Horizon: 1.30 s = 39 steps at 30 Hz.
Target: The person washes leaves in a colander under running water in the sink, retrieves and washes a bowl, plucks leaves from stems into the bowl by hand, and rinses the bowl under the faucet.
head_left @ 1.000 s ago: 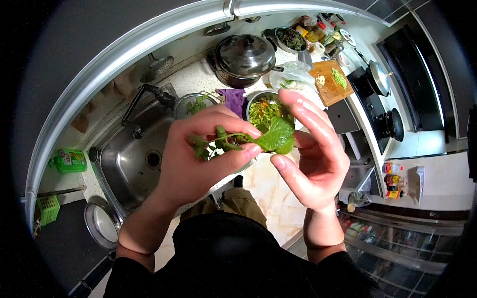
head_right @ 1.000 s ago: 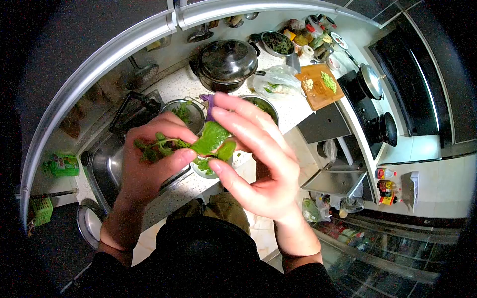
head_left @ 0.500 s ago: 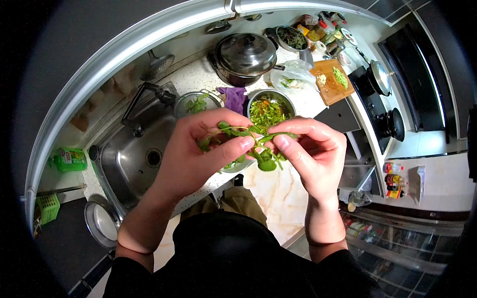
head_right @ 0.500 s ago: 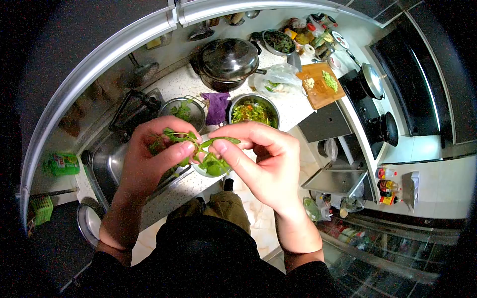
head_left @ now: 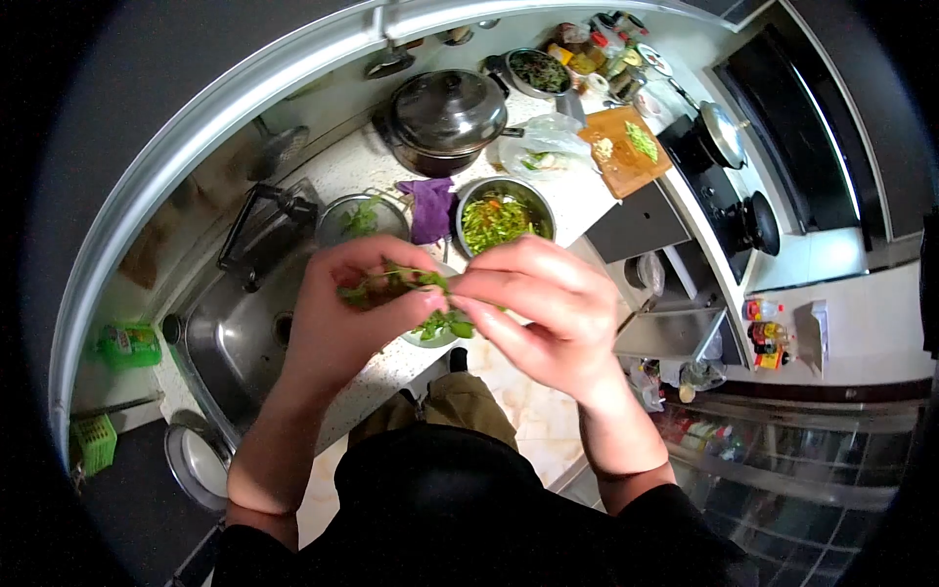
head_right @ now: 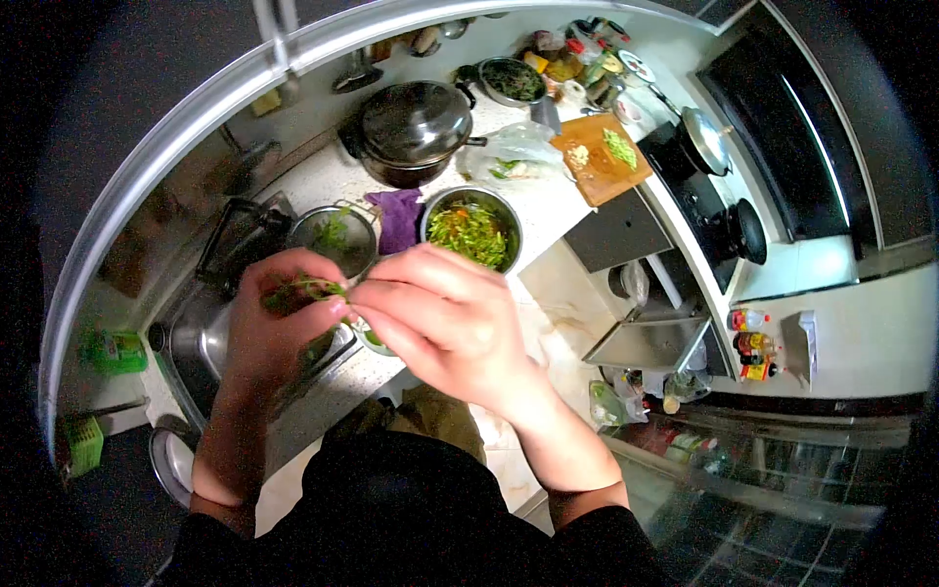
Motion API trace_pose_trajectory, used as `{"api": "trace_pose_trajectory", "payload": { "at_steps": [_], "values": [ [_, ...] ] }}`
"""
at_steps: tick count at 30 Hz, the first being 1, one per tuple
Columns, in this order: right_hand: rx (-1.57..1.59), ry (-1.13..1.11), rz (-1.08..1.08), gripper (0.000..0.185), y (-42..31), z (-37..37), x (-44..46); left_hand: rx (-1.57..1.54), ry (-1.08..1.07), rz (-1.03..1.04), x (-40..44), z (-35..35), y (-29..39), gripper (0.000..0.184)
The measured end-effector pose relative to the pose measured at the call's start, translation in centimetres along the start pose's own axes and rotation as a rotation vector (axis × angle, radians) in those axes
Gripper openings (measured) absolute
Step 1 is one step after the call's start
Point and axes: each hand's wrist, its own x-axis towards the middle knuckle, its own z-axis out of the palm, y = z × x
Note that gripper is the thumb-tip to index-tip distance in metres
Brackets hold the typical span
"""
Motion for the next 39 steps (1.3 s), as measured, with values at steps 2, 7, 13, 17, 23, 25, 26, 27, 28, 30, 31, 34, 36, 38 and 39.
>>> {"api": "trace_pose_trajectory", "payload": {
  "at_steps": [2, 7, 13, 17, 23, 25, 26, 27, 28, 30, 31, 34, 36, 38, 39],
  "values": [
    [-0.046, 0.067, 0.041, 0.013, -0.1, 1.4, -0.3, 0.016, 0.043, 0.023, 0.3, -0.3, -1.1, 0.014],
    [0.076, 0.174, 0.335, 0.008, 0.7, 5.0, -2.4, 0.052, 0.125, 0.012, 0.9, -1.2, -4.2, 0.012],
    [-0.052, 0.286, 0.694, 0.007, 8.5, 7.9, -9.1, 0.054, 0.128, -0.282, -1.0, -2.5, -8.3, 0.012],
    [-0.161, 0.218, 0.912, 0.019, 17.5, 10.5, -19.7, -0.013, 0.284, -0.393, -1.4, -3.3, -12.6, 0.015],
    [0.004, -0.066, 0.959, 0.029, 20.8, 10.6, -22.4, 0.002, 0.307, -0.563, -0.6, -4.4, -18.2, 0.025],
    [-0.232, -0.215, 0.888, 0.026, 19.5, 9.5, -21.1, 0.017, 0.307, -0.598, -0.5, -4.4, -19.6, 0.026],
    [-0.228, -0.217, 0.889, 0.026, 18.9, 9.5, -20.8, 0.019, 0.310, -0.600, -0.5, -4.6, -20.5, 0.026],
    [-0.177, -0.106, 0.878, 0.022, 18.3, 9.5, -20.8, -0.032, 0.315, -0.636, -0.4, -4.7, -21.1, 0.026],
    [-0.127, 0.005, 0.863, 0.019, 18.0, 9.7, -20.8, -0.085, 0.320, -0.668, -0.3, -4.9, -21.6, 0.025],
    [-0.073, 0.089, 0.823, 0.012, 17.2, 10.5, -20.4, -0.186, 0.325, -0.668, -0.1, -4.8, -22.3, 0.024],
    [-0.079, 0.049, 0.878, 0.013, 16.6, 10.6, -20.1, -0.287, 0.325, -0.668, 0.0, -4.7, -22.5, 0.024],
    [-0.118, 0.023, 0.912, 0.013, 15.9, 11.4, -19.4, -0.324, 0.316, -0.712, 0.7, -4.9, -24.0, 0.023],
    [0.206, 0.155, 0.941, 0.014, 15.2, 12.1, -19.1, -0.364, 0.311, -0.699, 1.0, -4.9, -24.7, 0.022],
    [0.421, 0.071, 0.980, 0.016, 15.6, 13.2, -19.9, -0.402, 0.309, -0.688, 0.8, -4.8, -24.9, 0.022],
    [0.623, 0.000, 1.139, 0.016, 14.5, 12.7, -18.8, -0.403, 0.307, -0.659, 0.8, -4.7, -24.9, 0.021]
  ]
}}
